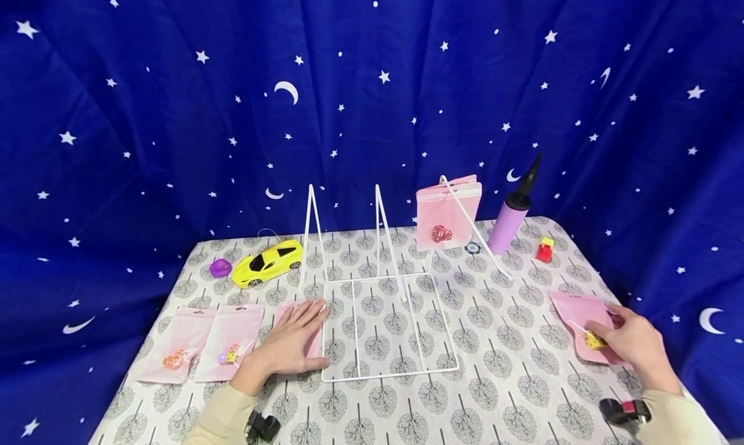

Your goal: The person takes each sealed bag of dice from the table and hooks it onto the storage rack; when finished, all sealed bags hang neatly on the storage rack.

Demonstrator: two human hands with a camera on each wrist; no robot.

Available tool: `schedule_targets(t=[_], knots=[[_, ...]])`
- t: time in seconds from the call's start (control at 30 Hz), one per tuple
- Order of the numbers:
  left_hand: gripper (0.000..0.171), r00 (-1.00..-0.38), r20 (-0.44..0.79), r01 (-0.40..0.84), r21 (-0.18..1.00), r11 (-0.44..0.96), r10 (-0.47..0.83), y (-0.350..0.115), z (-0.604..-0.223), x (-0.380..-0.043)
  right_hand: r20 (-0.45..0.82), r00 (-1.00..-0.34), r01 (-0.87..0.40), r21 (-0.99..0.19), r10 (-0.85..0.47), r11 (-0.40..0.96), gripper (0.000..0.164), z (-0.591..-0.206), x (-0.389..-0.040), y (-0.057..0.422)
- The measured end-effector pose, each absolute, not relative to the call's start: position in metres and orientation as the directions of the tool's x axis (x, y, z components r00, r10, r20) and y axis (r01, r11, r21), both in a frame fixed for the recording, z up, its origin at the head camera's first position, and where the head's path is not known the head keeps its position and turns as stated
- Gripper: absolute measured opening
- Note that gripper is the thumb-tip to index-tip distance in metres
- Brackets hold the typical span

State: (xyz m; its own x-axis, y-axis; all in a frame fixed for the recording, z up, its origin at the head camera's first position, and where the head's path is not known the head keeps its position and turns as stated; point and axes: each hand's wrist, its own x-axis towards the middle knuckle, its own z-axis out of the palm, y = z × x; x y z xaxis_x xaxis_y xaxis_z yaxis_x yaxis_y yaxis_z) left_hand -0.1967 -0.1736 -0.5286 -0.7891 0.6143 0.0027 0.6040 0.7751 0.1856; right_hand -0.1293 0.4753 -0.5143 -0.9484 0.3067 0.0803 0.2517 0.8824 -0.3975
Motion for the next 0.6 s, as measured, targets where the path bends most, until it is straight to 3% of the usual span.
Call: schedule_targets(t=[0.6], knots=[[0.103, -0.795, -0.011, 0.595, 0.186, 0.782, 0.607, -0.173, -0.529, -0.197, -0.147, -0.952, 0.303, -0.321, 0.269, 0.897, 0.095, -0.502, -0.142, 0.478]])
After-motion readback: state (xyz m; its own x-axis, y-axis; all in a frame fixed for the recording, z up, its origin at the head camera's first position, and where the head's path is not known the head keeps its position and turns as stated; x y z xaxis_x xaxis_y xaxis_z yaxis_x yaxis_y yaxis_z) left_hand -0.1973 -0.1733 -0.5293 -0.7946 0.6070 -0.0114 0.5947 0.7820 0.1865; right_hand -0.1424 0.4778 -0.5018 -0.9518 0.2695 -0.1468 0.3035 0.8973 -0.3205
